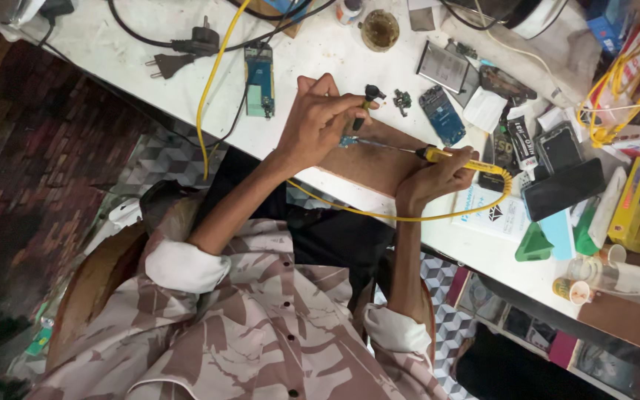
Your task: The person uses a soldering iron and solder wire to attach components to a small circuit board. They repeatedly heat joints and apply solder while holding the board steady on a wooden mat.
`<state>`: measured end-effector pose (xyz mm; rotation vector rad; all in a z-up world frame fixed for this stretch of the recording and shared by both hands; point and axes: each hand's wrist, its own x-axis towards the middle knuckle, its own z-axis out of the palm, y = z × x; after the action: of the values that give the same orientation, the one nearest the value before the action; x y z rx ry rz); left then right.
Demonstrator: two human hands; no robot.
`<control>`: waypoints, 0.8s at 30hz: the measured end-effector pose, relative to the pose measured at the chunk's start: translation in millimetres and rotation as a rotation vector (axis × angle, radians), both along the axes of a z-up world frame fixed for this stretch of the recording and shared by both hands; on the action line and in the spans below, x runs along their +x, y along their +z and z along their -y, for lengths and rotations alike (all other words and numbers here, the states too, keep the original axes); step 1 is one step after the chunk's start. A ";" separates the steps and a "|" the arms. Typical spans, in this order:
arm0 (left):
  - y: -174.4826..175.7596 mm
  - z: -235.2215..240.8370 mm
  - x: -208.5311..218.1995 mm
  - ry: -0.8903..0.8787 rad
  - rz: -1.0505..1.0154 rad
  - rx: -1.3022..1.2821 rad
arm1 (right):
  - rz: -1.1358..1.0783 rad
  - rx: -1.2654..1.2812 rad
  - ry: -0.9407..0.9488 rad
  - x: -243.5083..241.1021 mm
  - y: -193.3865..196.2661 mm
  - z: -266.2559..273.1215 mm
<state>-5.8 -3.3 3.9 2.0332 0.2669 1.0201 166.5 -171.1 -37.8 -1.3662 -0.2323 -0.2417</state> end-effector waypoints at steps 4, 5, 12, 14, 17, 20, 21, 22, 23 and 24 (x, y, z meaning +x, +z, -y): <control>-2.4 -1.3 2.6 0.004 0.017 0.002 | -0.033 0.089 -0.005 -4.4 3.2 -1.5; -3.2 -1.4 3.1 0.003 0.025 0.001 | -0.056 0.111 -0.017 -5.0 4.0 -0.7; -3.4 -4.0 3.6 -0.038 0.034 -0.020 | 0.035 0.045 -0.029 -11.4 9.4 3.8; -2.1 -5.1 2.8 -0.025 0.031 0.005 | 0.102 -0.041 -0.069 -15.3 11.4 2.7; 0.3 -2.5 3.4 -0.029 0.037 -0.023 | 0.099 -0.099 -0.085 -20.5 19.5 2.2; 1.5 -0.8 1.7 -0.009 0.037 0.013 | 0.201 -0.138 -0.004 -27.9 30.6 -5.2; 0.8 -0.3 0.9 0.000 0.034 0.020 | 0.207 -0.195 -0.032 -30.5 35.2 -6.7; 0.3 -0.7 1.7 0.007 0.034 0.030 | 0.215 -0.248 -0.062 -31.7 40.5 -8.9; -0.7 -2.3 3.3 0.013 0.035 0.040 | 0.224 -0.301 -0.093 -32.7 45.6 -10.9; -3.0 -2.2 4.5 0.006 0.038 0.031 | 0.268 -0.325 -0.084 -34.7 50.5 -9.2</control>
<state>-1.3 -1.1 0.8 2.0398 0.2383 1.0711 131.9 -161.8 12.7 -1.6667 -0.4529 -0.4746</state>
